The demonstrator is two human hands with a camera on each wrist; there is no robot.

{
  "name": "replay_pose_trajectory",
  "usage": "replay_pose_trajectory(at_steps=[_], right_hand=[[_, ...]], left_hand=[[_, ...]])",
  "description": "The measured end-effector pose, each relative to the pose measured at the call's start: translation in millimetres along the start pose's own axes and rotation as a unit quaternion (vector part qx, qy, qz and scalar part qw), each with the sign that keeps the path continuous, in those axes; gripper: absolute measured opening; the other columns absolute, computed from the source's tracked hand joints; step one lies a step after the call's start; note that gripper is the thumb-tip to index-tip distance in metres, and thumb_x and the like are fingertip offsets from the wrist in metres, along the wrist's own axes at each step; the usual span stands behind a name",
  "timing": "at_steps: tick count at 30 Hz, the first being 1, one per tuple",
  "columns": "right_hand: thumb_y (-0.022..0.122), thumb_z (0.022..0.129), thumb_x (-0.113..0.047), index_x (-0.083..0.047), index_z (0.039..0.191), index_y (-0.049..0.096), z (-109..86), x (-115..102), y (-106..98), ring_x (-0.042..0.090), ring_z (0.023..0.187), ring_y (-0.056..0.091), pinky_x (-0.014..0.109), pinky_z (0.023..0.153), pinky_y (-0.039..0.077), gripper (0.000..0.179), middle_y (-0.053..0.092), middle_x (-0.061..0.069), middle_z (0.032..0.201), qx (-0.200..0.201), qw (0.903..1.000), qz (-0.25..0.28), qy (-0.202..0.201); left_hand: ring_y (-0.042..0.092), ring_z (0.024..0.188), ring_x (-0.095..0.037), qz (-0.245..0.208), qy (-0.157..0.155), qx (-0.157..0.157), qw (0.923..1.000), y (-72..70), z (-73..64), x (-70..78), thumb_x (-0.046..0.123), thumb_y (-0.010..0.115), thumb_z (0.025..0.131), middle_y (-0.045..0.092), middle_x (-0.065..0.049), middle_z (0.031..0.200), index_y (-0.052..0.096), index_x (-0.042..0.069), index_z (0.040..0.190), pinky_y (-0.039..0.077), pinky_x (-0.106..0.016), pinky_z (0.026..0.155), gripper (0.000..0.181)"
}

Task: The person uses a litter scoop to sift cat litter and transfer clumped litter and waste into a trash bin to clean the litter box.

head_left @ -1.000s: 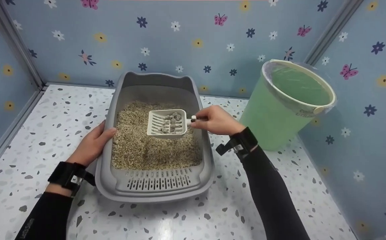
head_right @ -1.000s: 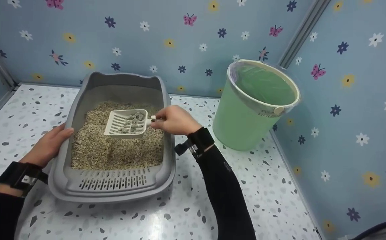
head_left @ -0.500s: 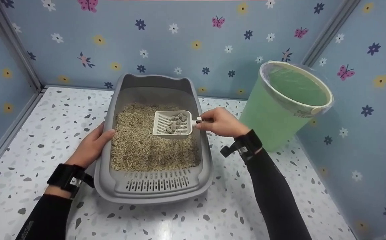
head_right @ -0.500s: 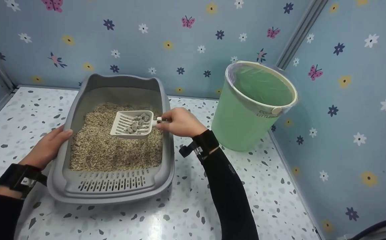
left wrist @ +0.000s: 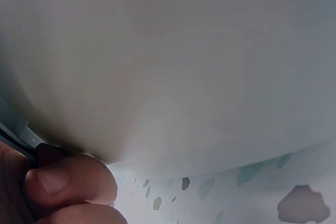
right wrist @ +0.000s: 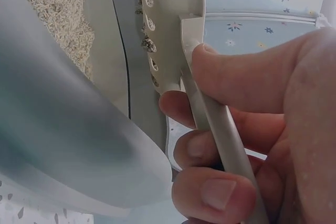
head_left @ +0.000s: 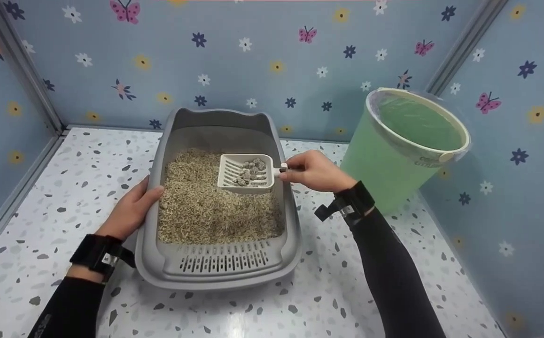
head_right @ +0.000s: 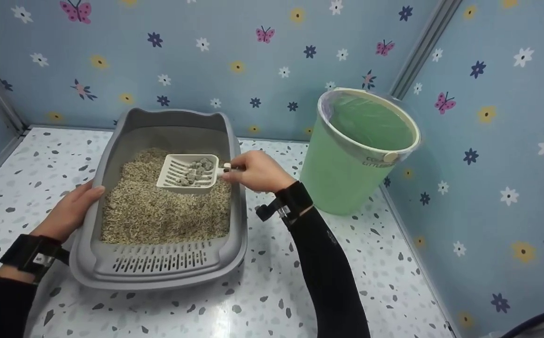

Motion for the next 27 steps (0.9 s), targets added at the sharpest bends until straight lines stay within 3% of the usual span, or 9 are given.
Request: replay_pose_trajectory(at_steps=[9,16,19,22,27], right_hand=[[0.079,0.106,-0.03,-0.021,0.074,0.056,-2.8,1,-7,0.013,0.061,0.04,0.03,0.061,0.035,0.041,0.042,-0.007,0.067,-0.001,1.0,0.003,0.008],[0.078,0.107,-0.036,-0.02,0.076,0.064,-9.2,-1,-20,0.013,0.06,0.04,0.028,0.059,0.034,0.037,0.045,-0.007,0.068,0.01,0.9997,0.015,0.017],[0.077,0.107,-0.036,-0.019,0.074,0.057,-14.1,-2,-32,0.014,0.061,0.041,0.03,0.06,0.035,0.043,0.044,-0.005,0.068,0.023,0.9995,0.001,0.02],[0.077,0.108,-0.037,-0.017,0.075,0.059,-21.6,-5,-46,0.014,0.061,0.04,0.03,0.061,0.034,0.043,0.044,-0.004,0.069,0.04,0.9987,-0.008,0.03],[0.078,0.107,-0.037,-0.01,0.089,0.076,-38.9,-9,-86,0.012,0.06,0.04,0.027,0.056,0.034,0.033,0.048,-0.004,0.069,0.084,0.9936,0.015,0.074]], left_hand=[[0.068,0.123,-0.033,-0.001,0.003,-0.002,1.0,-0.4,0.8,-0.4,0.053,0.051,0.117,0.058,-0.027,0.155,0.022,0.019,0.18,0.06,-0.028,0.096,0.076],[0.067,0.125,-0.038,0.004,-0.002,-0.002,1.0,-0.9,0.6,0.3,0.055,0.05,0.117,0.057,-0.028,0.156,0.022,0.02,0.18,0.06,-0.029,0.097,0.077],[0.069,0.121,-0.039,0.002,-0.006,-0.003,1.0,-0.9,0.0,0.1,0.055,0.05,0.117,0.058,-0.029,0.153,0.021,0.021,0.18,0.062,-0.032,0.093,0.077],[0.068,0.121,-0.038,0.004,-0.007,-0.005,1.0,-1.3,-0.9,-0.4,0.055,0.049,0.117,0.056,-0.029,0.155,0.019,0.02,0.18,0.062,-0.031,0.093,0.078],[0.066,0.126,-0.039,0.008,-0.001,-0.002,1.0,-1.6,-1.2,-0.4,0.055,0.049,0.117,0.056,-0.028,0.157,0.02,0.019,0.18,0.058,-0.026,0.096,0.078]])
Point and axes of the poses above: each hand's wrist, its own z-axis towards the middle knuckle, its own y-axis out of the palm, x = y × z, the point moved 1 cm from there along z, towards the middle knuckle
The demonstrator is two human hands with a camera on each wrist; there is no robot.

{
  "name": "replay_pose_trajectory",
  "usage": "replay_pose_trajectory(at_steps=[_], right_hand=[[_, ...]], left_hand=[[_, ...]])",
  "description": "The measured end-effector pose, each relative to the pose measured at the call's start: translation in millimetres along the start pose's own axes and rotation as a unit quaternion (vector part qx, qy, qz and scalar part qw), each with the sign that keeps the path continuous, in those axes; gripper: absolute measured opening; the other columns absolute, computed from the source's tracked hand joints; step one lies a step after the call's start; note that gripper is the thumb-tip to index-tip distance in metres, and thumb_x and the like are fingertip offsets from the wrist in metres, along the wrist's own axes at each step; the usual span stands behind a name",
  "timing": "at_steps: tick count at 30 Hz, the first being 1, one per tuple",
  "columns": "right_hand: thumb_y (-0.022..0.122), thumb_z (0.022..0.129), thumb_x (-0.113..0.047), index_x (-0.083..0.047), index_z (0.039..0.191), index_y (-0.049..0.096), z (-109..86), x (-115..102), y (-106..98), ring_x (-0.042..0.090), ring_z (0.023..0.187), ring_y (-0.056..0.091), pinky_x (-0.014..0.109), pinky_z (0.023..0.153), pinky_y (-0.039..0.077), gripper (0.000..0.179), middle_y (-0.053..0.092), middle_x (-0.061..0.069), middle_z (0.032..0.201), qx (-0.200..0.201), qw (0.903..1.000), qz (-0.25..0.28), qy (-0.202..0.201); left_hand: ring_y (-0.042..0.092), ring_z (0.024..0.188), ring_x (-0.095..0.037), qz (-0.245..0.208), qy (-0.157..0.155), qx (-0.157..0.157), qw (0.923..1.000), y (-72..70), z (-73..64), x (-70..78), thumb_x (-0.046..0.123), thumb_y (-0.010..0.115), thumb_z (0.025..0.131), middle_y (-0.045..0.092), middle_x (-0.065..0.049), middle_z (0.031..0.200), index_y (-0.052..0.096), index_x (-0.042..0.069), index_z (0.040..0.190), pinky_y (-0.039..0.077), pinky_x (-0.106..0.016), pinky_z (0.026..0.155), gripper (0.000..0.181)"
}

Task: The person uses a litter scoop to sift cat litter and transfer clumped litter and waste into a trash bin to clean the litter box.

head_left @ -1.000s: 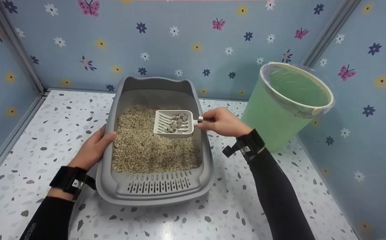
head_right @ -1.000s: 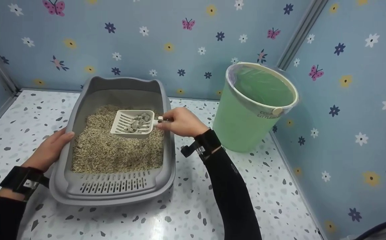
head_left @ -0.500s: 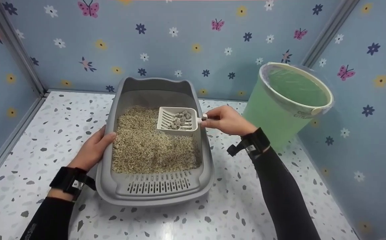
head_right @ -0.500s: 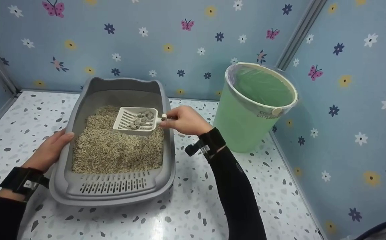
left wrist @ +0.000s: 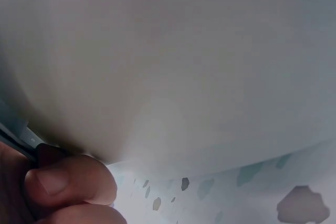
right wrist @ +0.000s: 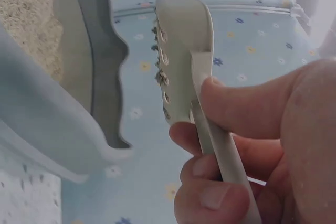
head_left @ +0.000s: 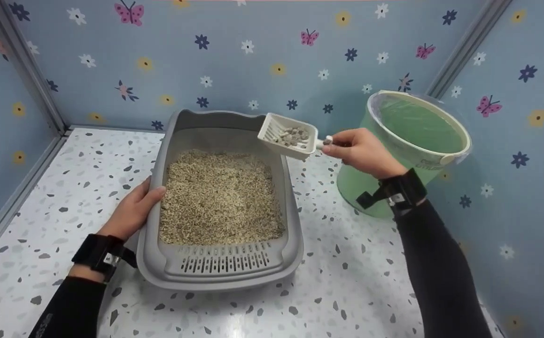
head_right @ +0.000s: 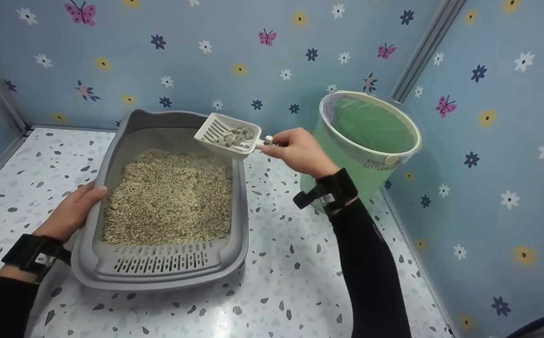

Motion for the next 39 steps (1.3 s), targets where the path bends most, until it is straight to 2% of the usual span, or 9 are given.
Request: replay_pose_trajectory(at_steps=[5,9,16,20,23,26,30,34,39], right_hand=[[0.078,0.108,-0.034,-0.009,0.108,0.085,-17.8,-2,-58,0.01,0.058,0.04,0.025,0.052,0.035,0.025,0.049,-0.007,0.068,0.055,0.9963,0.026,0.061],[0.078,0.108,-0.034,-0.013,0.118,0.087,-35.2,7,-103,0.01,0.061,0.043,0.026,0.055,0.038,0.025,0.053,-0.008,0.075,0.103,0.9862,0.043,0.122],[0.068,0.114,-0.026,-0.013,0.104,0.081,-56.2,46,-152,0.012,0.065,0.045,0.03,0.059,0.039,0.021,0.051,-0.006,0.076,0.152,0.9724,0.031,0.174],[0.062,0.115,-0.023,-0.003,0.111,0.077,-65.0,67,-163,0.012,0.066,0.048,0.031,0.06,0.043,0.025,0.052,-0.007,0.075,0.157,0.9687,-0.026,0.19],[0.06,0.115,-0.025,0.008,0.129,0.074,-69.1,76,-168,0.009,0.068,0.054,0.029,0.062,0.046,0.039,0.061,-0.006,0.078,0.158,0.9616,-0.097,0.203],[0.059,0.115,-0.026,0.014,0.139,0.069,-71.9,80,-170,0.011,0.072,0.058,0.029,0.065,0.046,0.048,0.073,0.013,0.093,0.157,0.9509,-0.173,0.203],[0.059,0.114,-0.026,0.012,0.136,0.072,-74.1,78,-166,0.025,0.079,0.058,0.036,0.067,0.044,0.046,0.072,0.031,0.118,0.166,0.9339,-0.249,0.196],[0.058,0.114,-0.023,0.011,0.13,0.074,-74.6,74,-158,0.04,0.082,0.058,0.043,0.063,0.043,0.041,0.072,0.033,0.115,0.179,0.9206,-0.296,0.182],[0.062,0.107,-0.009,0.013,0.117,0.075,-75.3,72,-146,0.047,0.081,0.056,0.06,0.062,0.045,0.027,0.062,0.032,0.1,0.208,0.8993,-0.361,0.133]], left_hand=[[0.068,0.121,-0.036,-0.002,-0.001,0.002,1.0,0.7,0.7,-0.1,0.055,0.05,0.117,0.058,-0.028,0.154,0.021,0.018,0.18,0.06,-0.029,0.095,0.078],[0.069,0.113,-0.033,0.002,-0.006,0.003,1.0,0.7,0.4,-0.8,0.056,0.05,0.116,0.059,-0.029,0.147,0.02,0.019,0.18,0.063,-0.033,0.09,0.08],[0.07,0.108,-0.03,0.005,-0.011,0.006,0.9999,1.6,-1.3,-3.2,0.056,0.05,0.117,0.062,-0.029,0.141,0.021,0.018,0.18,0.064,-0.035,0.088,0.079],[0.07,0.109,-0.031,0.005,-0.01,0.004,0.9999,2.3,-2.5,-4.6,0.055,0.049,0.117,0.062,-0.029,0.141,0.021,0.016,0.18,0.064,-0.034,0.089,0.08],[0.068,0.116,-0.036,0.003,-0.009,0.004,0.9999,2.0,-2.8,-4.7,0.056,0.049,0.117,0.059,-0.03,0.146,0.019,0.017,0.18,0.062,-0.032,0.092,0.08],[0.064,0.129,-0.042,0.0,-0.008,0.001,1.0,1.3,-2.3,-4.5,0.056,0.049,0.117,0.053,-0.031,0.157,0.017,0.018,0.18,0.057,-0.026,0.096,0.081],[0.06,0.136,-0.044,-0.008,-0.004,-0.004,1.0,0.8,-0.6,-3.8,0.055,0.049,0.117,0.049,-0.03,0.163,0.016,0.019,0.181,0.054,-0.022,0.099,0.08],[0.064,0.129,-0.04,-0.001,-0.002,0.0,1.0,0.1,0.3,-2.5,0.055,0.049,0.117,0.053,-0.03,0.16,0.018,0.02,0.18,0.057,-0.025,0.097,0.079],[0.068,0.116,-0.033,0.006,0.0,0.001,1.0,-0.1,1.2,-0.7,0.055,0.049,0.117,0.058,-0.03,0.15,0.018,0.019,0.18,0.061,-0.03,0.092,0.079]])
Point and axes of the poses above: each hand's wrist, its own z-axis towards the middle knuckle, its own y-axis out of the palm, x = y × z, the point moved 1 cm from there along z, towards the middle knuckle
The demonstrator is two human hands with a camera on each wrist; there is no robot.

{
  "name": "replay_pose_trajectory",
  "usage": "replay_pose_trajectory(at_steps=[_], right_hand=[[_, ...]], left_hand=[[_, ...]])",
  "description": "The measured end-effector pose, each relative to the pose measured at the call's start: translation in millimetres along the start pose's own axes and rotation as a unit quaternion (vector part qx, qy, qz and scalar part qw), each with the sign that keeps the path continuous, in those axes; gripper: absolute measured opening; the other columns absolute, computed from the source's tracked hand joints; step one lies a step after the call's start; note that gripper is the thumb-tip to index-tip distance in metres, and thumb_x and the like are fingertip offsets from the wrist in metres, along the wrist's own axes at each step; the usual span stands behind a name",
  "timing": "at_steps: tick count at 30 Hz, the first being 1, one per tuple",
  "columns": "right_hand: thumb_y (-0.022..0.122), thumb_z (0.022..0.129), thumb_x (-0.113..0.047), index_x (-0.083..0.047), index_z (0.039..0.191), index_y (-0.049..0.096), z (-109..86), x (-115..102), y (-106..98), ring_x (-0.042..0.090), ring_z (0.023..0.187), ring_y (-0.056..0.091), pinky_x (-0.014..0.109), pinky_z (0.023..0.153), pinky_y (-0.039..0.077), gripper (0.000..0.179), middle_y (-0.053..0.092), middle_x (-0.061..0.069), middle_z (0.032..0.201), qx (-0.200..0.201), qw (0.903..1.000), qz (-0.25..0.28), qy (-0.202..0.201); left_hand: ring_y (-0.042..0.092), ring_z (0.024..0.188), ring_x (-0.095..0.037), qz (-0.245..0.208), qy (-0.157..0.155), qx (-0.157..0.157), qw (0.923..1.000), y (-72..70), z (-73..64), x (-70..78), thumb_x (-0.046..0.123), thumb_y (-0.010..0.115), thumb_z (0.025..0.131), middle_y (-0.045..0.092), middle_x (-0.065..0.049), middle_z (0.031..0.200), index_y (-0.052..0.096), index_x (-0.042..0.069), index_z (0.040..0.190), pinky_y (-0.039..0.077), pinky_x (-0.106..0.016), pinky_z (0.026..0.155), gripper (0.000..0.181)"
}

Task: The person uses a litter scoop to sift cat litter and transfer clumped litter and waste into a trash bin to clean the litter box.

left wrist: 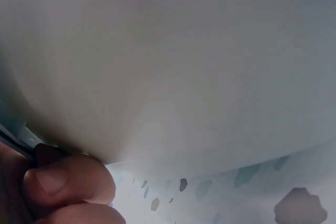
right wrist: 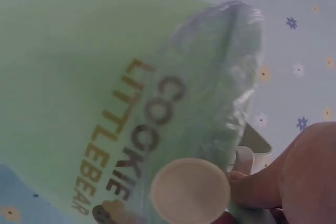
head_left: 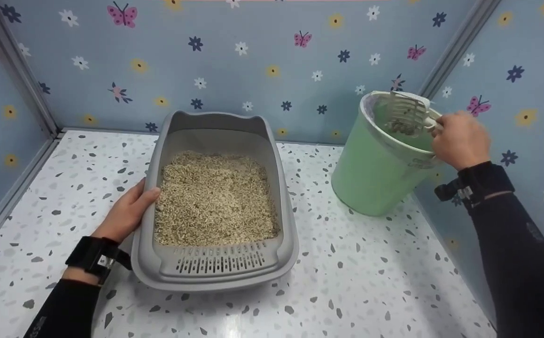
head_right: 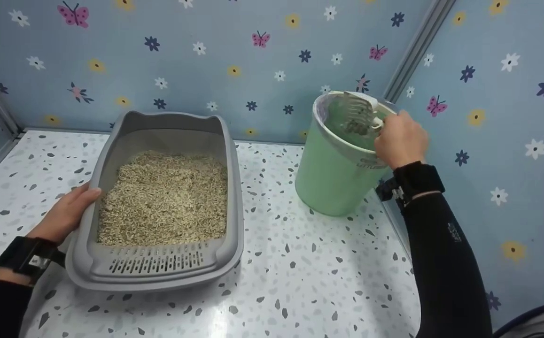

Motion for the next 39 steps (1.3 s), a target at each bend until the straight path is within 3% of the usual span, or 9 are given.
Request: replay_pose_trajectory(at_steps=[3,8,13,15,20,22,26,32,39], right_hand=[[0.065,0.1,-0.002,0.013,0.11,0.073,-3.7,-4,4,0.048,0.077,0.055,0.067,0.062,0.046,0.019,0.055,0.027,0.096,0.043,0.9984,-0.031,-0.021],[0.064,0.09,0.007,0.011,0.101,0.071,-8.4,-8,8,0.043,0.066,0.052,0.063,0.051,0.043,0.014,0.054,0.025,0.091,0.102,0.9909,-0.061,-0.064],[0.065,0.092,0.006,0.01,0.097,0.069,-11.1,-12,11,0.04,0.063,0.049,0.059,0.048,0.039,0.008,0.052,0.022,0.088,0.13,0.9861,-0.062,-0.083],[0.066,0.094,0.004,0.011,0.101,0.071,-12.6,-14,10,0.042,0.064,0.051,0.062,0.051,0.041,0.011,0.054,0.024,0.09,0.132,0.9871,-0.045,-0.078],[0.065,0.103,-0.003,0.012,0.121,0.074,-16.9,-25,1,0.05,0.08,0.059,0.069,0.067,0.047,0.025,0.061,0.028,0.102,0.116,0.9919,0.008,-0.05],[0.065,0.106,-0.007,0.012,0.126,0.074,-18.1,-33,-4,0.051,0.087,0.06,0.069,0.073,0.048,0.028,0.061,0.029,0.107,0.11,0.9927,0.03,-0.04],[0.067,0.109,-0.01,0.011,0.128,0.075,-21.1,-57,-12,0.044,0.093,0.058,0.055,0.078,0.047,0.03,0.062,0.028,0.109,0.109,0.989,0.093,-0.037],[0.069,0.109,-0.013,0.004,0.123,0.081,-24.8,-103,-10,0.026,0.092,0.053,0.029,0.076,0.04,0.025,0.068,0.02,0.11,0.08,0.9774,0.187,-0.058],[0.074,0.107,-0.011,0.0,0.122,0.082,-25.6,-150,12,0.016,0.081,0.056,0.023,0.068,0.046,0.02,0.073,0.014,0.1,-0.002,0.9493,0.301,-0.092]], left_hand=[[0.069,0.114,-0.03,-0.004,0.005,-0.003,1.0,-0.3,0.9,1.0,0.054,0.049,0.118,0.059,-0.03,0.148,0.019,0.018,0.18,0.062,-0.031,0.092,0.078],[0.07,0.11,-0.027,-0.006,0.01,0.0,0.9999,-1.0,1.4,2.2,0.052,0.049,0.118,0.061,-0.029,0.145,0.021,0.018,0.18,0.062,-0.031,0.09,0.076],[0.068,0.105,-0.027,-0.002,0.011,0.003,0.9999,-1.6,0.9,2.3,0.052,0.049,0.118,0.061,-0.028,0.136,0.021,0.018,0.18,0.062,-0.032,0.088,0.076],[0.068,0.111,-0.028,-0.005,0.009,0.0,0.9999,-1.6,0.9,1.9,0.052,0.049,0.118,0.059,-0.028,0.143,0.02,0.018,0.18,0.06,-0.029,0.091,0.076],[0.066,0.125,-0.028,-0.02,0.007,-0.006,0.9998,-1.9,1.2,2.0,0.052,0.049,0.118,0.054,-0.026,0.159,0.018,0.018,0.18,0.057,-0.024,0.099,0.077],[0.067,0.123,-0.026,-0.019,0.008,-0.005,0.9998,-2.4,1.1,2.6,0.052,0.049,0.118,0.055,-0.027,0.158,0.019,0.018,0.18,0.058,-0.026,0.098,0.077],[0.069,0.119,-0.024,-0.02,0.011,-0.003,0.9997,-2.7,1.0,2.8,0.051,0.049,0.118,0.056,-0.028,0.155,0.019,0.017,0.18,0.059,-0.027,0.096,0.077],[0.07,0.115,-0.024,-0.021,0.013,0.0,0.9997,-1.9,-1.0,1.5,0.049,0.049,0.119,0.059,-0.029,0.151,0.021,0.017,0.18,0.061,-0.029,0.094,0.075],[0.07,0.115,-0.026,-0.014,0.012,0.003,0.9998,2.3,0.0,-0.6,0.049,0.049,0.119,0.059,-0.029,0.15,0.021,0.017,0.18,0.061,-0.028,0.094,0.075]])
Point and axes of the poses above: each hand's wrist, its own z-axis towards the middle knuckle, its own y-axis out of the palm, x = y × z, the point moved 1 cm from there along z, towards the middle knuckle
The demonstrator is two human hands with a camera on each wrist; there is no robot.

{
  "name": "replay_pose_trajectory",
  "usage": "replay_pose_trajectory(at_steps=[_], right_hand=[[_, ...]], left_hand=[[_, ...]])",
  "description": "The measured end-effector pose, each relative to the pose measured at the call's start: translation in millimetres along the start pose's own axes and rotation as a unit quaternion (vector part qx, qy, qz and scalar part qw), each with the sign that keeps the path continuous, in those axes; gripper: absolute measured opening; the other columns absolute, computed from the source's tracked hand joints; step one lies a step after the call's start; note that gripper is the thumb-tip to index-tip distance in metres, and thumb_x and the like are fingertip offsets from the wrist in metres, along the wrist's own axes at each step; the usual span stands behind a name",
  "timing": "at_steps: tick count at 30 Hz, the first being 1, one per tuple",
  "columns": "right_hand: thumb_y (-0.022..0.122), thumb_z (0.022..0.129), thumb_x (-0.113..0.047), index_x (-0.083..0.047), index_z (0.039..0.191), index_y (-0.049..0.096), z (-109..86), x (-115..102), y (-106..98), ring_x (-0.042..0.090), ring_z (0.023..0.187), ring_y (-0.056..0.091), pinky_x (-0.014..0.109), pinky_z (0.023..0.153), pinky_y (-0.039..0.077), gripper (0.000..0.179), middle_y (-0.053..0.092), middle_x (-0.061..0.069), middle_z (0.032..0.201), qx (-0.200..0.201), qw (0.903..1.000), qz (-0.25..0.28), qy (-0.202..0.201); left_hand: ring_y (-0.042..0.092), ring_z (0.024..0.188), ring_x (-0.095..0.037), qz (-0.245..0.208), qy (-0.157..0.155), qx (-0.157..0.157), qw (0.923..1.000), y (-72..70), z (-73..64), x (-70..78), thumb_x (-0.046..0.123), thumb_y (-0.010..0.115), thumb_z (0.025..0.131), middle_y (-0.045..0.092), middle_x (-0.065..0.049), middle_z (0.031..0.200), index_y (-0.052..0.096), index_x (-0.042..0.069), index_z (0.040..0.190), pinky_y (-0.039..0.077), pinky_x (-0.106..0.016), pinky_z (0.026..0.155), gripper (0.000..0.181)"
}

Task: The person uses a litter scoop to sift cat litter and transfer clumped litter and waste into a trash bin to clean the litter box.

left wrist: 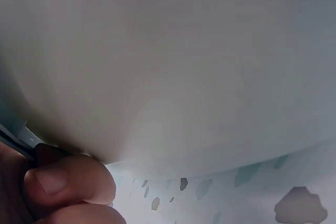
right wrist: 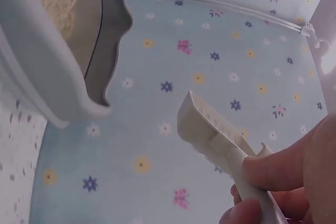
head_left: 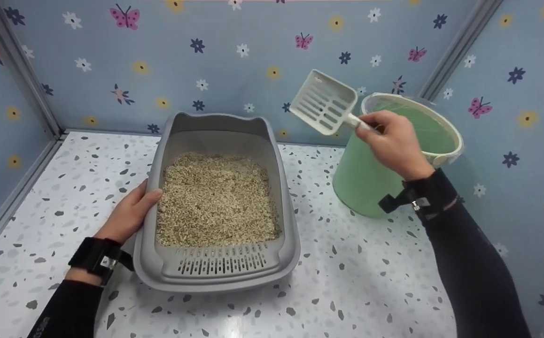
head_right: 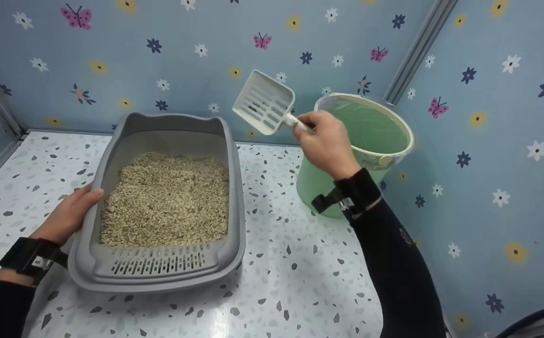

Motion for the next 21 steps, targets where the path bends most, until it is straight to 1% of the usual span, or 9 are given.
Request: replay_pose_trajectory(at_steps=[3,5,8,9,11,15,16,19,21], right_hand=[[0.074,0.107,-0.011,0.0,0.122,0.081,2.6,-8,27,0.014,0.075,0.058,0.022,0.063,0.048,0.02,0.074,0.01,0.097,-0.057,0.9963,0.061,0.021],[0.074,0.106,-0.012,-0.001,0.123,0.081,3.8,-13,47,0.013,0.071,0.058,0.022,0.059,0.049,0.021,0.074,0.008,0.095,-0.097,0.9899,0.096,0.038],[0.074,0.107,-0.014,-0.001,0.124,0.081,6.0,-18,82,0.013,0.066,0.057,0.023,0.057,0.048,0.023,0.073,0.006,0.092,-0.152,0.9796,0.119,0.054],[0.074,0.107,-0.016,-0.001,0.124,0.081,6.8,-20,93,0.012,0.066,0.057,0.023,0.057,0.048,0.024,0.073,0.005,0.091,-0.168,0.9771,0.118,0.054],[0.074,0.107,-0.017,-0.002,0.124,0.082,8.4,-25,114,0.011,0.07,0.059,0.024,0.063,0.05,0.025,0.074,0.005,0.094,-0.197,0.9742,0.1,0.049],[0.072,0.108,-0.017,0.0,0.122,0.083,9.2,-36,151,0.012,0.078,0.06,0.028,0.074,0.052,0.025,0.075,0.007,0.099,-0.246,0.967,0.055,0.04],[0.072,0.108,-0.017,0.0,0.122,0.082,8.7,-40,158,0.011,0.078,0.059,0.028,0.074,0.052,0.025,0.075,0.007,0.098,-0.256,0.9648,0.045,0.038],[0.071,0.11,-0.017,0.001,0.117,0.083,7.2,-51,179,0.01,0.067,0.054,0.028,0.065,0.048,0.023,0.068,0.002,0.083,-0.283,0.9579,0.026,0.039],[0.07,0.111,-0.019,-0.001,0.099,0.081,7.1,-59,191,0.008,0.059,0.047,0.027,0.059,0.042,0.024,0.058,-0.004,0.071,-0.297,0.954,0.02,0.039]], left_hand=[[0.069,0.119,-0.031,0.004,-0.001,0.001,1.0,0.9,-0.2,-1.1,0.049,0.049,0.119,0.058,-0.029,0.153,0.022,0.017,0.18,0.059,-0.027,0.095,0.074],[0.067,0.125,-0.035,0.002,0.001,0.001,1.0,1.0,0.0,-1.6,0.047,0.048,0.119,0.056,-0.029,0.156,0.021,0.017,0.18,0.057,-0.025,0.098,0.073],[0.064,0.131,-0.04,-0.004,0.001,0.001,1.0,0.6,-0.2,-1.3,0.047,0.048,0.119,0.054,-0.028,0.16,0.02,0.018,0.18,0.055,-0.023,0.1,0.073],[0.062,0.133,-0.041,-0.004,0.002,0.0,1.0,0.4,-0.2,-1.2,0.047,0.048,0.119,0.053,-0.028,0.161,0.019,0.018,0.18,0.054,-0.023,0.101,0.073],[0.061,0.134,-0.041,-0.006,0.002,0.0,1.0,0.6,-0.5,-0.3,0.048,0.049,0.119,0.051,-0.028,0.162,0.019,0.018,0.18,0.052,-0.022,0.102,0.074],[0.063,0.131,-0.039,-0.002,-0.002,0.0,1.0,1.0,-0.7,0.4,0.049,0.05,0.118,0.054,-0.028,0.159,0.02,0.018,0.18,0.053,-0.024,0.101,0.075],[0.064,0.129,-0.038,-0.002,-0.004,0.0,1.0,1.1,-0.9,0.7,0.05,0.05,0.118,0.055,-0.028,0.158,0.021,0.017,0.18,0.055,-0.025,0.1,0.076],[0.067,0.121,-0.036,-0.002,-0.006,0.0,1.0,0.1,-1.3,0.7,0.05,0.051,0.118,0.058,-0.029,0.152,0.021,0.017,0.18,0.059,-0.028,0.096,0.076],[0.068,0.118,-0.034,0.001,-0.007,0.003,1.0,-1.0,-1.9,0.8,0.05,0.051,0.118,0.059,-0.028,0.15,0.021,0.017,0.18,0.059,-0.029,0.094,0.076]])
Point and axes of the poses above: each hand's wrist, its own z-axis towards the middle knuckle, its own y-axis out of the palm, x = y × z, the point moved 1 cm from there along z, towards the middle knuckle
